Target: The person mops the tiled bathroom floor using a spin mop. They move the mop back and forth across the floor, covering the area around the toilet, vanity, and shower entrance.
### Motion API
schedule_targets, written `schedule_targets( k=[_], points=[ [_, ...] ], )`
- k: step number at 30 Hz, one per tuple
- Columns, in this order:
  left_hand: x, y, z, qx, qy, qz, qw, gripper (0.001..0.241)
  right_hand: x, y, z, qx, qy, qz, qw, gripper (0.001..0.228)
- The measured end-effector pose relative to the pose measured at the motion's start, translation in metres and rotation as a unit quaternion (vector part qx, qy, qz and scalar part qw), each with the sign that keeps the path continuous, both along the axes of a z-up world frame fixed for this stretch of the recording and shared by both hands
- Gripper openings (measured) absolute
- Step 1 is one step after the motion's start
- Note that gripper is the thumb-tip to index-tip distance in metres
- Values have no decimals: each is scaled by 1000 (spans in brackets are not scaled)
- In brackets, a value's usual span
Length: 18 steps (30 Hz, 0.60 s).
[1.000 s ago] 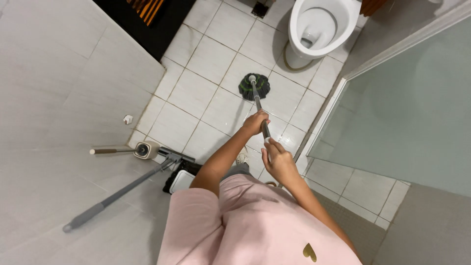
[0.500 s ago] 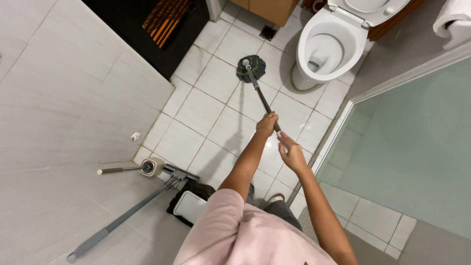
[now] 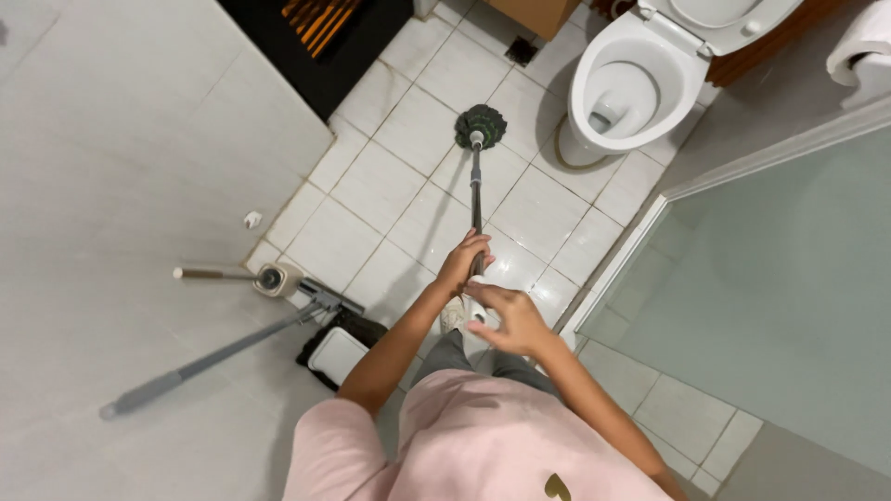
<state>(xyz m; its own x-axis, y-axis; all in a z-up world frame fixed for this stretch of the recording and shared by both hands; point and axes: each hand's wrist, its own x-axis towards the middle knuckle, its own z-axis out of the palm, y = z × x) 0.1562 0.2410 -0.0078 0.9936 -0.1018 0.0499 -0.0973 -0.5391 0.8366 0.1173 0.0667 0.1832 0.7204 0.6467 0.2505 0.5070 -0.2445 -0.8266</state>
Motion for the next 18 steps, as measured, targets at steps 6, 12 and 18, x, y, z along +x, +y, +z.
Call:
schedule_targets(
  k=[6,12,18],
  points=[
    [-89,-19,148,-67,23,34,997,17,20,-38,-102,29,164,-80,983,63],
    [-136,-72,173,-93,-34,79,992,9,78,4,-236,-183,65,47,980,51],
    [-176,-70,242,-102,-21,128,986,37,62,21,-236,-206,-81,76,972,26]
  ],
)
